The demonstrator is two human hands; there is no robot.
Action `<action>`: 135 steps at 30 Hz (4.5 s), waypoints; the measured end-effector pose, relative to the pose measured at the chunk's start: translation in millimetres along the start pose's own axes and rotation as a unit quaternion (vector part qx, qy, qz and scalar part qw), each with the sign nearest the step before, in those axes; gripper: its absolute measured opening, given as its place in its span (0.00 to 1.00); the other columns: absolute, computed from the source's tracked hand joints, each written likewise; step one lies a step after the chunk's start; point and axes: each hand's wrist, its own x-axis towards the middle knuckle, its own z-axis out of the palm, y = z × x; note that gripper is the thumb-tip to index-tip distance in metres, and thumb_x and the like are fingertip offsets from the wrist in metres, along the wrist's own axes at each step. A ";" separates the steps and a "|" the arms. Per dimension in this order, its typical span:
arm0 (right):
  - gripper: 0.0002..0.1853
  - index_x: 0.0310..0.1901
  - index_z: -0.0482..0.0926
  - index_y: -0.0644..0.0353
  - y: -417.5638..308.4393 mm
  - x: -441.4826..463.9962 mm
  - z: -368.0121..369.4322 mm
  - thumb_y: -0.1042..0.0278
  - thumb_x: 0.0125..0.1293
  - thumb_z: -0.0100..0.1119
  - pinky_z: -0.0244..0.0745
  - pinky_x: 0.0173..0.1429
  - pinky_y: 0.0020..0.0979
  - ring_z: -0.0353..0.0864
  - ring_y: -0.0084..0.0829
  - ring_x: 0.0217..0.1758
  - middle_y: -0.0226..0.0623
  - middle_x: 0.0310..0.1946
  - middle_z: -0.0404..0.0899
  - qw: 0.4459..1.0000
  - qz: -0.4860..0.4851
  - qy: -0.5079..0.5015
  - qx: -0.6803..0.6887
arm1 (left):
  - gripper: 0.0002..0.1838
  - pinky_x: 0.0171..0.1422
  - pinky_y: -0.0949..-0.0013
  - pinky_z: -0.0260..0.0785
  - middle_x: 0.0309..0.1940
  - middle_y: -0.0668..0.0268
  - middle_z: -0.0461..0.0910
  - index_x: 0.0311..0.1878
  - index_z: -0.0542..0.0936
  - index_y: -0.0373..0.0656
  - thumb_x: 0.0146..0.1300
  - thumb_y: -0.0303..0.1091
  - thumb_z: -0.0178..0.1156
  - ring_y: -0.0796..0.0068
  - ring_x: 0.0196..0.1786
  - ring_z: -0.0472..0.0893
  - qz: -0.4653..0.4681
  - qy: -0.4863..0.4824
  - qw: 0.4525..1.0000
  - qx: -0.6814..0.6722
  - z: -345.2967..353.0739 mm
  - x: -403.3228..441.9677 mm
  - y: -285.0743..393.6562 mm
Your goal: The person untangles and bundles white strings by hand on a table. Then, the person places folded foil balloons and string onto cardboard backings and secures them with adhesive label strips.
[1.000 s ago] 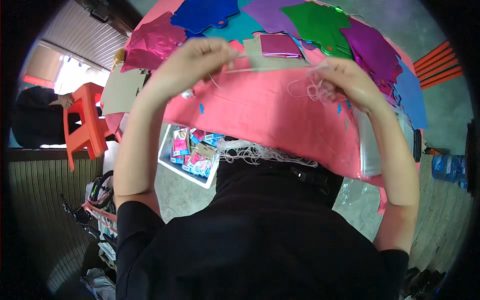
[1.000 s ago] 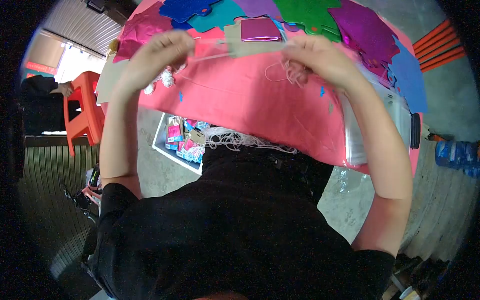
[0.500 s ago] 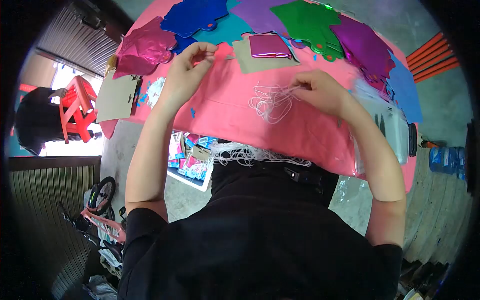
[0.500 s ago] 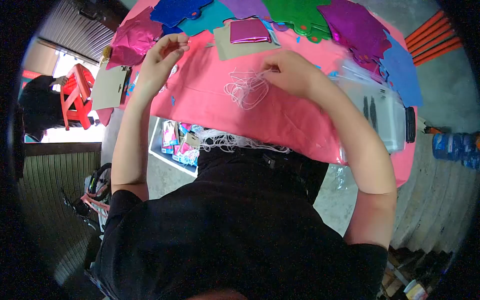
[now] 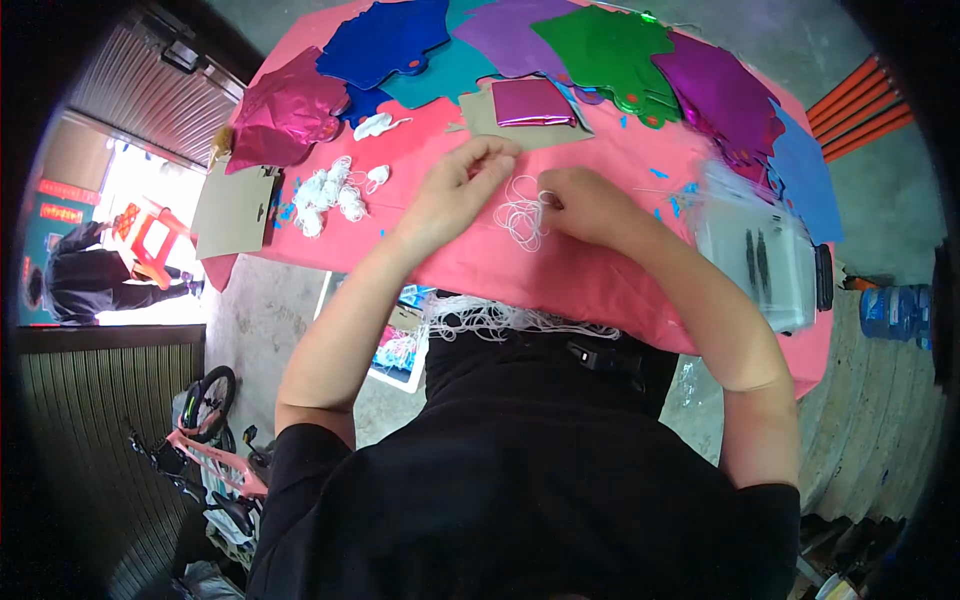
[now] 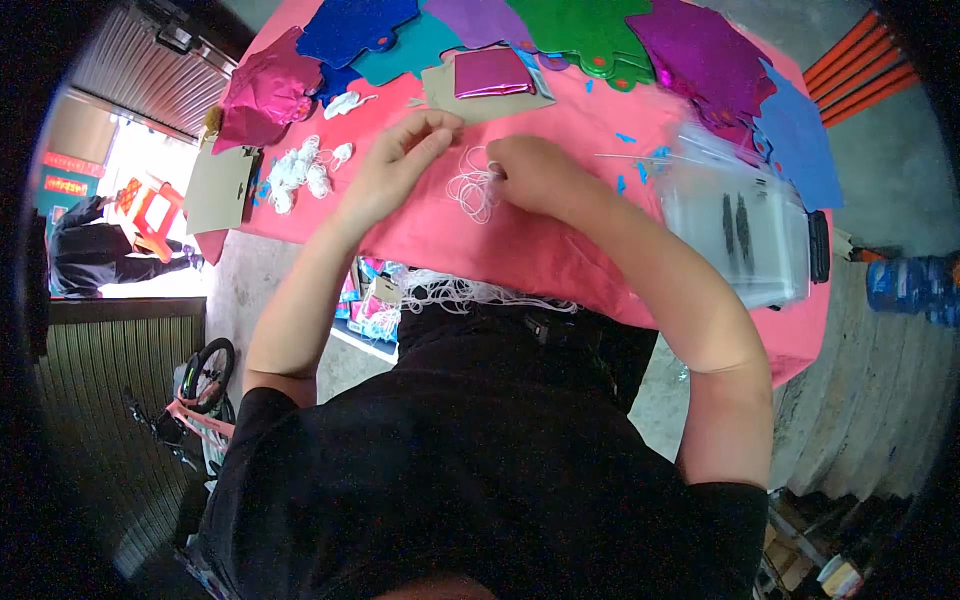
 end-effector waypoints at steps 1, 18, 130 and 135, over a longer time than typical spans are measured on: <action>0.11 0.34 0.75 0.64 -1.3 0.9 -4.2 0.66 0.53 0.59 0.73 0.34 0.36 0.77 0.33 0.28 0.36 0.25 0.76 0.991 0.038 -0.034 0.120 | 0.14 0.54 0.76 0.66 0.44 0.64 0.77 0.51 0.73 0.34 0.68 0.33 0.47 0.79 0.48 0.74 0.025 0.016 0.999 -0.041 7.3 1.0 -1.3; 0.19 0.49 0.75 0.64 -52.3 0.8 -9.3 0.57 0.67 0.49 0.70 0.45 0.22 0.76 0.19 0.41 0.33 0.39 0.77 0.726 0.124 0.084 0.672 | 0.12 0.36 0.76 0.68 0.33 0.68 0.75 0.48 0.71 0.40 0.71 0.34 0.40 0.82 0.33 0.74 -0.012 0.147 0.942 -0.300 55.4 7.4 -21.1; 0.07 0.32 0.75 0.63 -37.3 6.3 -9.9 0.79 0.50 0.59 0.69 0.38 0.33 0.73 0.34 0.34 0.37 0.27 0.70 0.938 -0.159 0.290 0.108 | 0.17 0.48 0.70 0.76 0.41 0.59 0.77 0.58 0.64 0.31 0.67 0.24 0.42 0.72 0.40 0.79 -0.159 0.103 0.889 -0.417 26.7 -2.0 -2.2; 0.07 0.31 0.75 0.61 -32.8 7.9 -8.3 0.79 0.48 0.60 0.69 0.39 0.34 0.74 0.37 0.36 0.38 0.31 0.72 0.961 -0.109 0.225 0.120 | 0.17 0.50 0.69 0.75 0.44 0.57 0.76 0.57 0.65 0.31 0.68 0.26 0.42 0.70 0.46 0.78 -0.115 0.105 0.942 -0.298 33.8 -3.9 1.7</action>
